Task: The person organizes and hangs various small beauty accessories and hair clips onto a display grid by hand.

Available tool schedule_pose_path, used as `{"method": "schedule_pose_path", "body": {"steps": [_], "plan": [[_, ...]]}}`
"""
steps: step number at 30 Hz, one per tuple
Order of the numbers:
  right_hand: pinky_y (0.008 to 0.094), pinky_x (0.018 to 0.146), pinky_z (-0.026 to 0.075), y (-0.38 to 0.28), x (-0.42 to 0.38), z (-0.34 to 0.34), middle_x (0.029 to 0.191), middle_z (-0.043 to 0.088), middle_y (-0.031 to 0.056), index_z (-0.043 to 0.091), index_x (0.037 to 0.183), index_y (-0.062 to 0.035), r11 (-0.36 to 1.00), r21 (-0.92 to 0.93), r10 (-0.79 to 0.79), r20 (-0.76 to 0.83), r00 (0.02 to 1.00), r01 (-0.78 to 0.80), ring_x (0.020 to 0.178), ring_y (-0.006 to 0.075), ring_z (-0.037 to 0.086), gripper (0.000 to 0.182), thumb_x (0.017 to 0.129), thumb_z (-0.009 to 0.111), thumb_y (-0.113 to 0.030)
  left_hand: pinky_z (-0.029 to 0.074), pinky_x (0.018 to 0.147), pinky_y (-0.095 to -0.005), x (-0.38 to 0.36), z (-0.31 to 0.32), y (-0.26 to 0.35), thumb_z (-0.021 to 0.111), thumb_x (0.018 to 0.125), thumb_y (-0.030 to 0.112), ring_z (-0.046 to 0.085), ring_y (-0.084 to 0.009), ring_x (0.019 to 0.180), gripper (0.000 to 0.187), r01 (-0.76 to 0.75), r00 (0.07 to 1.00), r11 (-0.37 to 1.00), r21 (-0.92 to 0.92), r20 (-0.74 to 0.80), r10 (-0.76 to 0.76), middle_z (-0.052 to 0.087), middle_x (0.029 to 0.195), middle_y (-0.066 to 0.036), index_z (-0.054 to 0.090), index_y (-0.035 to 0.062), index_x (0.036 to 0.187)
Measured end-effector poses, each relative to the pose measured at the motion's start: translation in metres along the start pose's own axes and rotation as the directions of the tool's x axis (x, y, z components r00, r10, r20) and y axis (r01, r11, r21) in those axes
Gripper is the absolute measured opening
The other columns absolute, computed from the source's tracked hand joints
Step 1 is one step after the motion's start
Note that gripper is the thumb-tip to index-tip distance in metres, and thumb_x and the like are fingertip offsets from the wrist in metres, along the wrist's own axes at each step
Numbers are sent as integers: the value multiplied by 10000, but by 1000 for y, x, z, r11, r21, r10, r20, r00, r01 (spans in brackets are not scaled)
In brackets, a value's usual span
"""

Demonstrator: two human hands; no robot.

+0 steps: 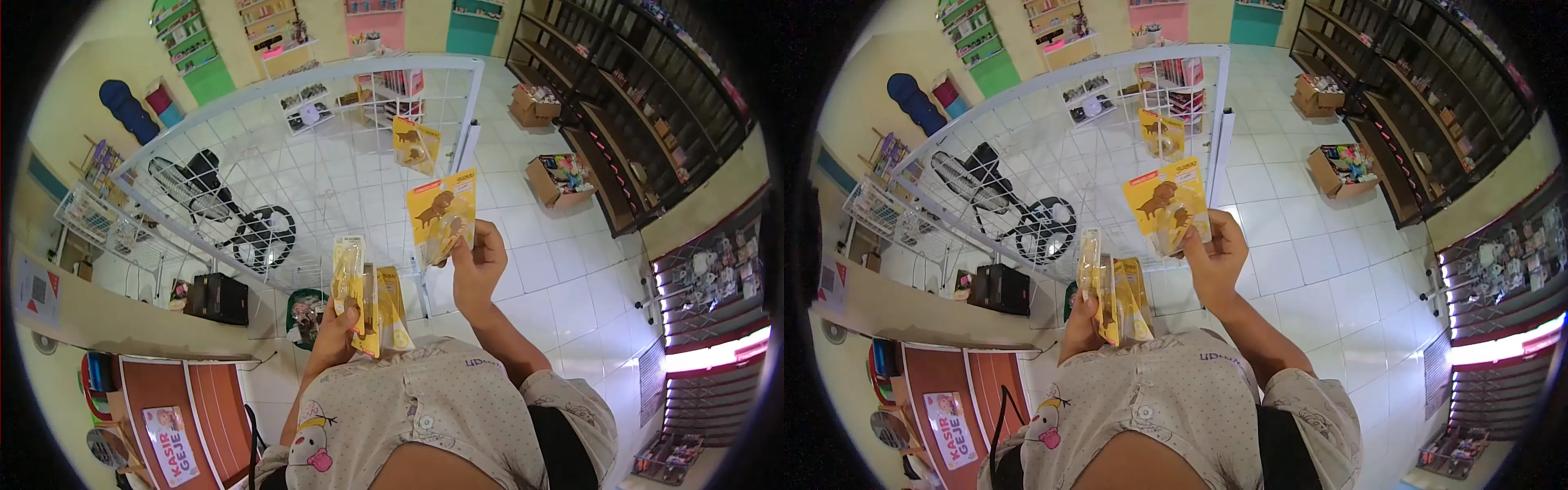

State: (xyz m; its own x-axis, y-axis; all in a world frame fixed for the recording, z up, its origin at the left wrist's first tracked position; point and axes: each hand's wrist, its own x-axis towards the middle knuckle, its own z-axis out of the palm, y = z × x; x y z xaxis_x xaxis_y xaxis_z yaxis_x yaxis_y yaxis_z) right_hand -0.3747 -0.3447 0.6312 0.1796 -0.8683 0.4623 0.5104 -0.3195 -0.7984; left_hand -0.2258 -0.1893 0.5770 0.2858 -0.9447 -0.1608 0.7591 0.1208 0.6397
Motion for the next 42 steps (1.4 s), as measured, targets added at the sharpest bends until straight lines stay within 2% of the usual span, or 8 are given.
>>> {"method": "schedule_pose_path", "body": {"steps": [10, 19, 22, 26, 29, 36, 39, 42], "plan": [[240, 579, 536, 0, 10, 15, 854, 594, 97, 488, 967, 43, 983, -17, 185, 45, 982, -184, 684, 106, 594, 153, 880, 575, -47, 505, 860, -380, 4, 0, 3, 530, 915, 293, 581, -217, 1031, 540, 4, 1000, 999, -39, 2, -4, 537, 1190, -104, 298, 57, 1342], [260, 641, 499, 52, 58, 15, 885, 571, 77, 485, 1007, 5, 981, -114, 149, -105, 983, -160, 727, 124, 571, 159, 885, 547, -76, 505, 618, -266, 37, 24, 2, 673, 823, 204, 573, -136, 836, 586, -48, 976, 945, 324, -188, 114, 557, 1054, -54, 355, 64, 1295], [221, 594, 420, 47, 29, -4, 872, 530, 52, 473, 994, -15, 924, -145, 345, -79, 935, -353, 686, 87, 493, 163, 852, 546, -48, 490, 601, -247, 39, 39, 3, 738, 768, 178, 580, -126, 804, 629, -30, 958, 918, 394, -250, 139, 575, 997, -51, 373, 54, 1265], [240, 639, 418, 27, 23, 0, 880, 543, 45, 542, 1002, -30, 876, -466, 301, 329, 895, -124, 750, 107, 508, 263, 827, 646, -198, 502, 612, -251, 33, 41, 1, 742, 760, 149, 582, -125, 808, 644, -14, 987, 888, 460, -134, 85, 564, 1019, -75, 358, 33, 1263], [279, 695, 461, 12, 42, -3, 944, 569, 90, 593, 1042, -24, 682, -720, 624, 479, 618, -130, 812, 155, 553, 440, 754, 745, -319, 510, 622, -254, 35, 49, 3, 744, 753, 123, 584, -125, 805, 654, -17, 993, 853, 522, -93, 77, 557, 1028, -85, 346, 18, 1261], [291, 738, 462, 18, 21, 7, 1017, 577, 98, 613, 1072, -14, 881, -434, 387, 437, 812, -186, 832, 176, 555, 532, 709, 770, -369, 502, 720, -261, 37, 37, 1, 761, 723, 108, 576, -144, 908, 691, -85, 996, 832, 549, 48, 70, 553, 1055, -88, 349, -10, 1265], [278, 712, 466, 19, 35, 6, 1004, 581, 79, 623, 1058, -15, 922, -367, 287, 429, 857, -126, 786, 155, 549, 481, 732, 754, -343, 456, 850, -286, 35, 32, 18, 802, 676, 152, 547, -160, 991, 772, -9, 969, 732, 681, 188, -163, 549, 1103, -100, 360, -28, 1282], [250, 662, 463, 15, 63, -10, 955, 576, 58, 618, 1065, -15, 750, -648, 628, 639, 444, -128, 718, 125, 530, 453, 751, 739, -318, 397, 933, -292, 32, 35, 28, 837, 628, 198, 516, -168, 1049, 851, 53, 948, 610, 790, 152, -280, 543, 1142, -108, 363, -39, 1295]]}}
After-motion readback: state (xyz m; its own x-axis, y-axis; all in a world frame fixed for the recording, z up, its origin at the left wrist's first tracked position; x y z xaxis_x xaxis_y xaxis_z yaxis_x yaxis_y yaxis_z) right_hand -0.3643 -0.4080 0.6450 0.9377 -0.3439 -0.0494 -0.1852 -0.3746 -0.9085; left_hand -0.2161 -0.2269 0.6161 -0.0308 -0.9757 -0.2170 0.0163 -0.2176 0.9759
